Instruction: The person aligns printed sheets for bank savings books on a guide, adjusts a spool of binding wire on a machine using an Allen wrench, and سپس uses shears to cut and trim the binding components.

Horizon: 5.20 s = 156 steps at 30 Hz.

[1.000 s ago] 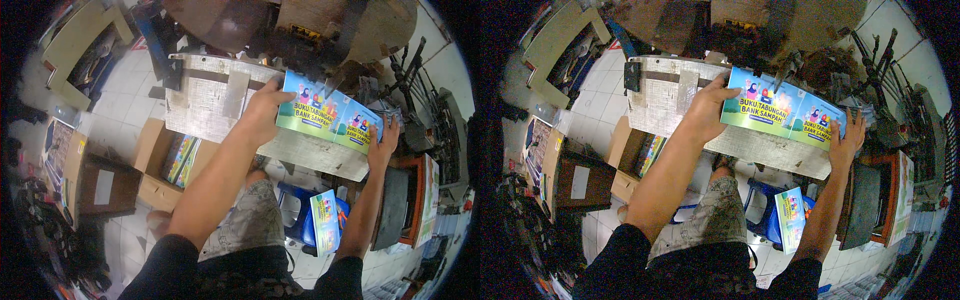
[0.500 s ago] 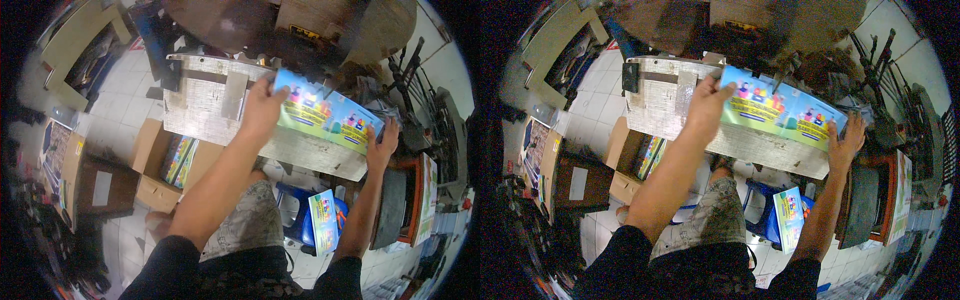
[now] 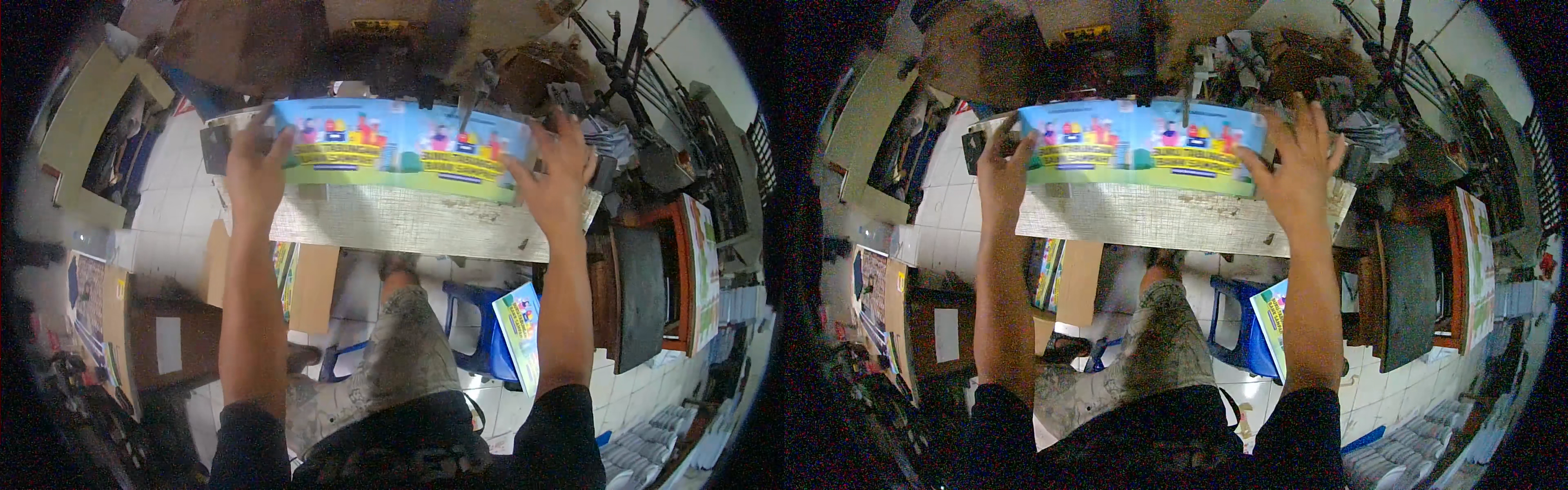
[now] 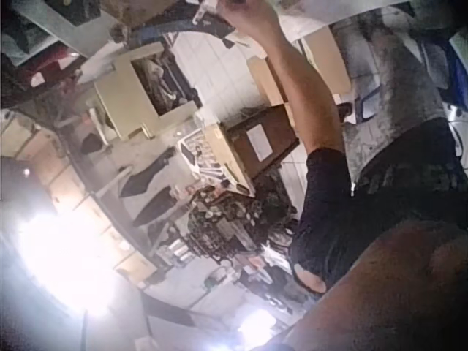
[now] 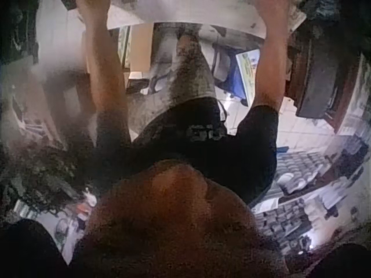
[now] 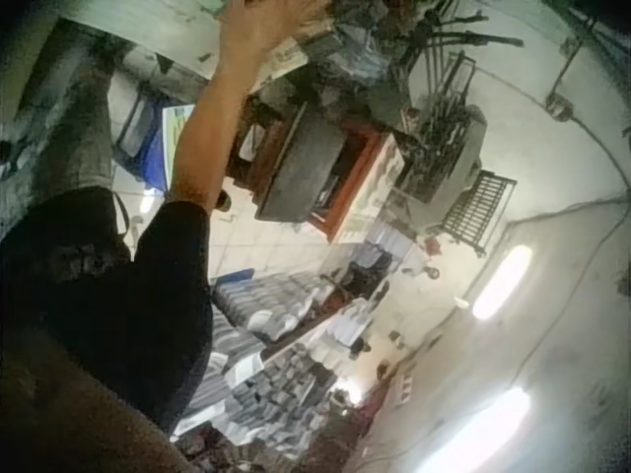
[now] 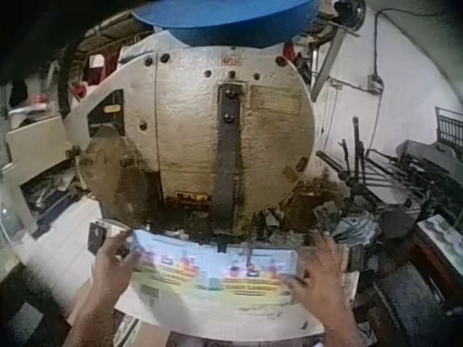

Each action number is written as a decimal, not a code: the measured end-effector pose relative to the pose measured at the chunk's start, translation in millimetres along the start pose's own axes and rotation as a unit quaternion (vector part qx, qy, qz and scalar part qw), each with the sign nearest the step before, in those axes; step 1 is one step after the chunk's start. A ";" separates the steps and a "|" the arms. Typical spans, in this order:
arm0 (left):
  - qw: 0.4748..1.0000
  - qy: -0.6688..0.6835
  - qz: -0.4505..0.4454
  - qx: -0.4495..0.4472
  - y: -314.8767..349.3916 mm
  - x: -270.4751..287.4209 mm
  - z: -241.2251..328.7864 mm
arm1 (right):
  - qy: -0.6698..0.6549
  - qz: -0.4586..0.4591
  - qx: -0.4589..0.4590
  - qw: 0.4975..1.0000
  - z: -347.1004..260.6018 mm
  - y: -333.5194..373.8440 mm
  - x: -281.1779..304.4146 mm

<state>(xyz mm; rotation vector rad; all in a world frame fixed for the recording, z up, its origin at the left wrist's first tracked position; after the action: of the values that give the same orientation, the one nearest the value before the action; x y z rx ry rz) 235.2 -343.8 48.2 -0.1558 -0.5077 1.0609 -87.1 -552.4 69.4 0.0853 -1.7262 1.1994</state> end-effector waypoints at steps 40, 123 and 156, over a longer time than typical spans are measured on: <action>0.983 -0.110 -0.051 -0.137 -22.8 18.9 -7.9 | 0.002 -0.062 0.090 0.994 -20.4 -8.6 -17.7; 0.990 0.066 -0.118 -0.031 221.0 217.0 -35.2 | -0.512 -0.098 0.067 0.851 -131.5 125.9 72.8; 0.963 -0.034 0.022 -0.268 260.3 273.6 54.0 | -0.405 0.037 0.205 0.890 -139.0 143.8 117.7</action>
<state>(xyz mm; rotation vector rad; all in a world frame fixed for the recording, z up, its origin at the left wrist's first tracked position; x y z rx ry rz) 108.7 13.6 89.9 -0.6132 -0.8504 0.9533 -131.1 -324.7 62.7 0.8940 -2.1388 1.7180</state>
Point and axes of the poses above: each hand's wrist, its own y-axis away from the middle knuckle, its own x-axis out of the back of the hand, z = x × y, the point moved 7 cm from there along -y, towards the middle knuckle, and after that the axes turned 2 degrees about y, right-handed, at the moved point
